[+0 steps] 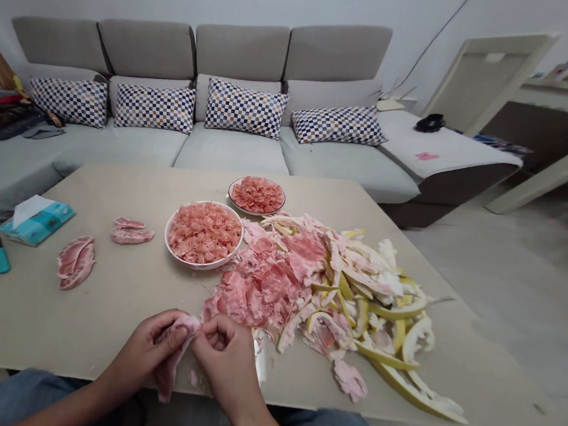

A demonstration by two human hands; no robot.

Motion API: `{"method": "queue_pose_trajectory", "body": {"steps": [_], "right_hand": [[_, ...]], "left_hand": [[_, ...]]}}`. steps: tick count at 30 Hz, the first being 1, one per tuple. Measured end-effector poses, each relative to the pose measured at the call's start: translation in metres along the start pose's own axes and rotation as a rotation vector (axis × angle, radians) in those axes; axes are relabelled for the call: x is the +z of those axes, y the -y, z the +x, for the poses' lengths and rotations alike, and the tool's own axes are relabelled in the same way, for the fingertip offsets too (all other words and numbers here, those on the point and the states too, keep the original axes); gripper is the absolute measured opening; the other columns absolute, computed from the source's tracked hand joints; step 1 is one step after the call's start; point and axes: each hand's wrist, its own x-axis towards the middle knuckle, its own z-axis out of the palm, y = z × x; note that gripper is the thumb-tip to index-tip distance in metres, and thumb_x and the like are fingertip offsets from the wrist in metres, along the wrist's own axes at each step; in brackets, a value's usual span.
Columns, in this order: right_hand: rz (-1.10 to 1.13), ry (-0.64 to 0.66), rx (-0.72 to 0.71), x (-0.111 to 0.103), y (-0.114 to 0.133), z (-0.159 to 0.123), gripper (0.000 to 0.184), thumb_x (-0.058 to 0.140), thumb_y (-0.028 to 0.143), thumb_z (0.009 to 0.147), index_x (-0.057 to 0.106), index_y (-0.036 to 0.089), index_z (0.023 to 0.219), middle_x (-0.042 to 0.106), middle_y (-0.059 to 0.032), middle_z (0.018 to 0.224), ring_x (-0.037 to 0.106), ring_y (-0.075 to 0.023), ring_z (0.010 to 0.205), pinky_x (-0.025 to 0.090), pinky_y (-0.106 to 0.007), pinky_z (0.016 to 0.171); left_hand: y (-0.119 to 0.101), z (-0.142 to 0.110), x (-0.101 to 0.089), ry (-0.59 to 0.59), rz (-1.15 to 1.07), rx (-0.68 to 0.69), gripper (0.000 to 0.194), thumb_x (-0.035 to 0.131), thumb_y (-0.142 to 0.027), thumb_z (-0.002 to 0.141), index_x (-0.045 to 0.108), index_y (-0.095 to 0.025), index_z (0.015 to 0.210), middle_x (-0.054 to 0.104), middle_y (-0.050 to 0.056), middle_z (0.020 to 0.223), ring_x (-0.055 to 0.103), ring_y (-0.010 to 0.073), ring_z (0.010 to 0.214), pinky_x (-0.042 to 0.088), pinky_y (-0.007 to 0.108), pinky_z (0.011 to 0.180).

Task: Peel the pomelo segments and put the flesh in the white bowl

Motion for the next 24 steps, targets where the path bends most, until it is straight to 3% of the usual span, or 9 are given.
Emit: {"method": "queue_pose_trajectory", "body": {"steps": [3,9,13,18,21,24], "right_hand": [[0.025,0.005,0.004,0.001,0.003,-0.001,0.027,0.068,0.040,0.064,0.055,0.017,0.057,0.047,0.0055,0.049,0.036,-0.0078,0.047,0.028,-0.019,0.045],[-0.029,0.004,-0.035,-0.013,0.010,0.002,0.013,0.062,0.027,0.064,0.055,0.018,0.058,0.053,0.0039,0.050,0.042,-0.0090,0.047,0.032,-0.020,0.047],[0.002,0.045,-0.043,-0.022,0.014,0.004,0.012,0.060,0.029,0.067,0.057,0.019,0.061,0.057,0.0025,0.052,0.048,-0.0111,0.049,0.037,-0.021,0.048],[0.006,0.088,-0.088,-0.023,0.014,0.005,0.014,0.063,0.030,0.073,0.059,0.018,0.066,0.057,0.0030,0.057,0.051,-0.0110,0.052,0.041,-0.021,0.051],[0.068,0.146,-0.092,-0.021,0.010,0.006,0.017,0.064,0.034,0.076,0.061,0.018,0.072,0.053,0.0053,0.056,0.048,-0.0091,0.050,0.039,-0.020,0.049],[0.093,0.186,-0.080,-0.020,0.007,0.007,0.022,0.064,0.040,0.080,0.061,0.018,0.082,0.055,0.0048,0.060,0.050,-0.0094,0.051,0.041,-0.020,0.050]], "left_hand": [[-0.005,0.000,0.000,0.078,-0.161,-0.053,0.035,0.063,-0.049,0.082,0.070,-0.015,0.089,0.062,0.003,0.078,0.053,0.0186,0.075,0.041,0.026,0.070],[-0.010,-0.005,0.002,0.280,-0.526,-0.246,0.037,0.066,-0.050,0.080,0.060,-0.014,0.070,0.049,-0.001,0.060,0.040,0.0094,0.051,0.030,0.021,0.049],[-0.010,-0.006,0.001,0.345,-0.616,-0.331,0.036,0.068,-0.047,0.079,0.062,-0.012,0.075,0.051,0.000,0.059,0.044,0.0080,0.048,0.034,0.020,0.046],[-0.006,-0.003,-0.002,0.453,-0.756,-0.333,0.038,0.069,-0.050,0.078,0.060,-0.018,0.095,0.051,-0.003,0.065,0.037,0.0044,0.042,0.032,0.015,0.037],[-0.004,-0.002,-0.001,0.493,-0.759,-0.301,0.039,0.079,-0.040,0.072,0.054,-0.024,0.097,0.050,-0.006,0.072,0.033,0.0010,0.039,0.027,0.012,0.033],[-0.003,-0.002,0.001,0.443,-0.729,-0.239,0.030,0.078,-0.031,0.073,0.055,-0.021,0.089,0.049,-0.005,0.071,0.041,0.0030,0.044,0.041,0.015,0.041]]}}
